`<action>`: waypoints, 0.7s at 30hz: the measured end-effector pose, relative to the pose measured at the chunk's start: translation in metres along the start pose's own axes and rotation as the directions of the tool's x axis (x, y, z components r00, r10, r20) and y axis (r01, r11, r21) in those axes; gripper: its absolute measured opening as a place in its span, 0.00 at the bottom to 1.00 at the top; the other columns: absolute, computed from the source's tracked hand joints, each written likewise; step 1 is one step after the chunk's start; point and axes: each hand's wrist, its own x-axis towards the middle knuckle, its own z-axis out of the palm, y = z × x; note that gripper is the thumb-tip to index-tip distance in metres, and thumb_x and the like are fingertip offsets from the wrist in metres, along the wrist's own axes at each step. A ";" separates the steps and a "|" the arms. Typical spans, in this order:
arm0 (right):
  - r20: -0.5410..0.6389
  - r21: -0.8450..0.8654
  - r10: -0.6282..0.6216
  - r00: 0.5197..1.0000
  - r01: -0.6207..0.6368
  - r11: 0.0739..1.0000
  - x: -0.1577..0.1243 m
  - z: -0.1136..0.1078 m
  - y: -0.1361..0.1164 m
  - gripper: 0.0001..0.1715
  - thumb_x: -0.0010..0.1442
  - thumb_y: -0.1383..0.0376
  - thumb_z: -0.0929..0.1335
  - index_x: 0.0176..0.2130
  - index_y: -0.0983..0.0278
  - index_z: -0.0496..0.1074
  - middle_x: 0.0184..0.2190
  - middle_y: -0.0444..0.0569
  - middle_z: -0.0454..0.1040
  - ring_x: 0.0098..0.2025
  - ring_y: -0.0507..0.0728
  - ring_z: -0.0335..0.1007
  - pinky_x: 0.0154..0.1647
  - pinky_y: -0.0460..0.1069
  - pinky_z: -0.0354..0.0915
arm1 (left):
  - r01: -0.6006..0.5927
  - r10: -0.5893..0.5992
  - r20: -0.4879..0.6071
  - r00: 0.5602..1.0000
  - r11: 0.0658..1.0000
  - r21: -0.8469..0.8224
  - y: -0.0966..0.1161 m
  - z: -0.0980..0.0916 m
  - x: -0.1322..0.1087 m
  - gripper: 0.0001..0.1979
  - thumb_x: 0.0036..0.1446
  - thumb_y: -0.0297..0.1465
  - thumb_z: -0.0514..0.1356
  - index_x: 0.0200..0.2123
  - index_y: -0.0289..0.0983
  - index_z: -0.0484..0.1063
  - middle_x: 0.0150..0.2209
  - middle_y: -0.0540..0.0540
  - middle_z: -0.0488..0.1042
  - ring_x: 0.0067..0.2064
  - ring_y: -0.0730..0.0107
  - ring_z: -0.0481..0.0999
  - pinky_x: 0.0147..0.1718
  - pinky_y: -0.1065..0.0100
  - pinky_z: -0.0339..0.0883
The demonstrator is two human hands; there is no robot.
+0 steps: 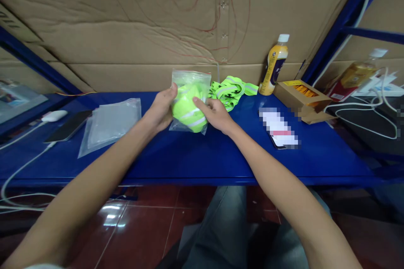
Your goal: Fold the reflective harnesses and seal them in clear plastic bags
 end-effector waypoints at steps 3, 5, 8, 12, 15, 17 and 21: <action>0.072 0.044 -0.009 0.997 0.006 0.999 0.000 -0.004 0.006 0.37 0.56 0.32 0.76 0.29 0.60 0.71 0.25 0.42 0.72 0.29 0.52 0.67 0.29 0.47 0.66 | 0.083 -0.082 0.083 0.993 0.996 -0.013 0.003 -0.003 -0.002 0.34 0.49 0.60 0.77 0.41 0.35 0.80 0.37 0.37 0.84 0.44 0.47 0.87 0.44 0.54 0.83; 0.114 0.081 0.016 0.993 -0.026 0.996 0.000 -0.003 0.009 0.34 0.57 0.34 0.77 0.35 0.61 0.75 0.32 0.45 0.80 0.34 0.55 0.75 0.35 0.50 0.73 | 0.069 -0.068 0.047 0.997 0.997 -0.019 0.002 -0.004 -0.003 0.32 0.47 0.54 0.80 0.43 0.35 0.81 0.39 0.39 0.85 0.44 0.49 0.87 0.44 0.56 0.83; 0.104 0.103 -0.010 0.995 -0.001 0.995 0.001 0.003 0.014 0.34 0.55 0.39 0.80 0.46 0.61 0.78 0.44 0.49 0.86 0.43 0.59 0.82 0.49 0.54 0.79 | 0.016 -0.016 0.010 1.000 1.000 -0.024 -0.001 -0.003 -0.005 0.31 0.46 0.51 0.81 0.45 0.36 0.82 0.44 0.39 0.86 0.45 0.51 0.86 0.43 0.58 0.82; 0.052 0.057 -0.049 0.997 0.046 0.997 0.001 0.010 0.018 0.33 0.53 0.41 0.82 0.46 0.61 0.80 0.47 0.51 0.87 0.47 0.61 0.83 0.55 0.56 0.79 | -0.050 0.050 -0.031 0.998 0.999 0.009 -0.002 0.002 -0.006 0.29 0.47 0.50 0.81 0.43 0.35 0.82 0.46 0.39 0.86 0.45 0.52 0.85 0.41 0.60 0.80; 0.027 0.106 -0.003 1.000 0.000 0.994 0.000 0.014 0.017 0.32 0.54 0.40 0.81 0.43 0.62 0.80 0.38 0.48 0.86 0.39 0.58 0.83 0.44 0.53 0.81 | -0.044 0.047 -0.083 0.995 0.998 0.040 0.000 -0.001 0.000 0.29 0.48 0.51 0.80 0.41 0.35 0.82 0.43 0.38 0.85 0.42 0.54 0.85 0.39 0.61 0.79; 0.017 0.127 0.055 0.998 -0.057 0.990 -0.001 0.015 0.016 0.33 0.54 0.37 0.80 0.39 0.62 0.79 0.32 0.47 0.82 0.33 0.57 0.81 0.33 0.52 0.81 | -0.049 0.062 -0.207 0.976 0.997 0.064 0.000 -0.014 0.011 0.29 0.48 0.53 0.79 0.39 0.35 0.81 0.41 0.38 0.84 0.40 0.54 0.84 0.36 0.60 0.79; -0.021 0.057 0.080 0.997 -0.079 0.995 -0.001 0.012 0.020 0.37 0.55 0.32 0.77 0.34 0.62 0.75 0.30 0.49 0.81 0.25 0.54 0.78 0.24 0.50 0.78 | -0.106 0.197 -0.482 0.854 0.972 0.209 -0.007 -0.075 0.043 0.31 0.49 0.60 0.74 0.38 0.39 0.76 0.38 0.39 0.83 0.44 0.50 0.83 0.38 0.58 0.79</action>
